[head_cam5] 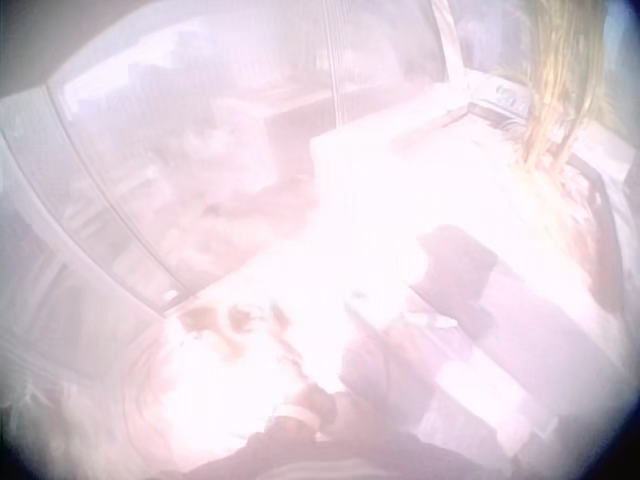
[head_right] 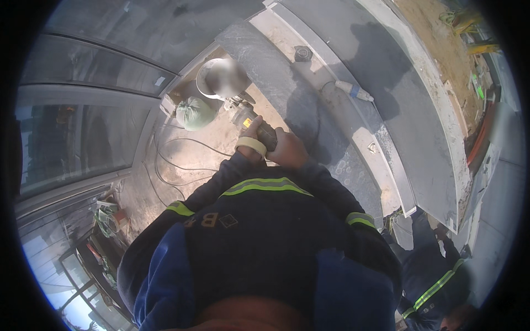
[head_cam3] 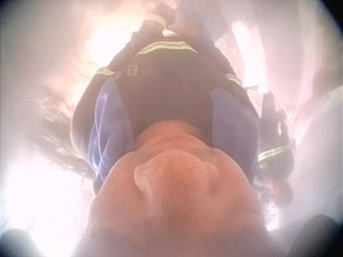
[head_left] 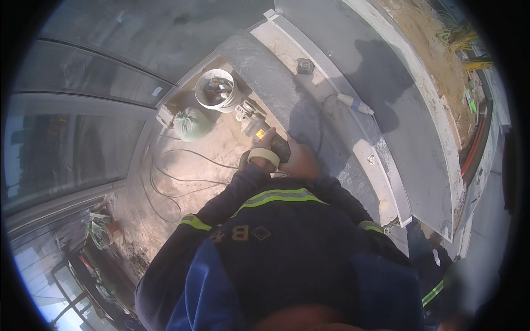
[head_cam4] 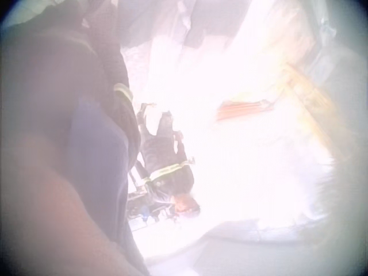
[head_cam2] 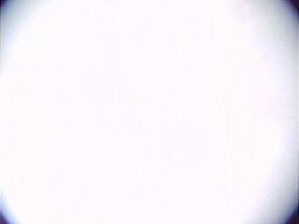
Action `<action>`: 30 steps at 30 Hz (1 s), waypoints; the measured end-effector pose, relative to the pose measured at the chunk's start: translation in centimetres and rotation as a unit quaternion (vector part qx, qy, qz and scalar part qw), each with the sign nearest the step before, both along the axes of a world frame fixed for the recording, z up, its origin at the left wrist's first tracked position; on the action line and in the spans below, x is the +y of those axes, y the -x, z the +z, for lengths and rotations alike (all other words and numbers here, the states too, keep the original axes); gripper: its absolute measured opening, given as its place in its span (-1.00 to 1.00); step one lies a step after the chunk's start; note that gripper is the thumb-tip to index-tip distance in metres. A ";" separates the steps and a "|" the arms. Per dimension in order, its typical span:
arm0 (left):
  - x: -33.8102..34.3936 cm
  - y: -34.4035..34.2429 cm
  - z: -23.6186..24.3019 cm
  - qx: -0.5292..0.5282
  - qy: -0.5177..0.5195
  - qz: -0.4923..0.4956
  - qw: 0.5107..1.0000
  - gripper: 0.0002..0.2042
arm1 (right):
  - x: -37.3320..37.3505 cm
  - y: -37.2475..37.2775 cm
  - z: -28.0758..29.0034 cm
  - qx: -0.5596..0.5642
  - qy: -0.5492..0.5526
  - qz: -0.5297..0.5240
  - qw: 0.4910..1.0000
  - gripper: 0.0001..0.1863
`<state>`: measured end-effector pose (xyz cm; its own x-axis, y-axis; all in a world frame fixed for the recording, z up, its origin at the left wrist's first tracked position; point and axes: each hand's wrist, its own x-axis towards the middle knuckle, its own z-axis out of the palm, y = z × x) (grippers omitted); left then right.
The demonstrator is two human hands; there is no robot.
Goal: The person uses an angle grinder to cut and shape large stone slabs on a construction site. They reposition the slabs and continue cutting along marked lines while other workers are visible nearby.
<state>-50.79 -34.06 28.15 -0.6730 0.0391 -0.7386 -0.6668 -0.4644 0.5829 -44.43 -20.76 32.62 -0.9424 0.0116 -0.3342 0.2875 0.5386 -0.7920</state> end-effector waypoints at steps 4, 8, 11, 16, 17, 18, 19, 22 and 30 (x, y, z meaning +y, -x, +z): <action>-1.6 4.6 -1.3 -0.019 0.038 -0.127 0.991 -0.62 | -0.7 3.2 -1.0 -0.008 0.002 -0.021 1.000 -0.36; -1.5 9.0 -1.4 -0.076 0.011 -0.134 0.988 -0.61 | -3.0 6.5 -1.8 -0.043 -0.071 -0.057 0.995 -0.37; -4.0 14.0 -2.5 -0.061 0.001 -0.224 0.973 -0.64 | -5.6 9.9 -2.3 -0.047 -0.069 -0.122 0.989 -0.38; -5.2 20.8 0.6 0.079 -0.061 -0.355 0.930 -0.76 | -10.2 14.1 -0.8 0.039 -0.065 -0.263 0.962 -0.31; -4.9 22.0 2.4 0.122 -0.079 -0.386 0.911 -0.74 | -10.6 14.6 0.5 0.062 -0.042 -0.290 0.954 -0.29; -4.2 23.1 3.6 0.164 -0.097 -0.415 0.890 -0.72 | -10.4 15.1 1.5 0.085 -0.019 -0.314 0.945 -0.27; -2.6 24.6 4.0 0.232 -0.102 -0.422 0.870 -0.75 | -10.1 15.6 2.3 0.095 0.020 -0.345 0.933 -0.25; 1.5 27.9 10.0 0.407 -0.045 -0.549 0.729 -0.53 | -8.2 17.4 5.7 0.165 0.098 -0.409 0.892 -0.29; 2.8 25.7 8.9 0.336 -0.170 -0.855 0.356 -0.38 | 4.4 22.1 17.0 0.447 0.218 -0.378 0.781 -0.52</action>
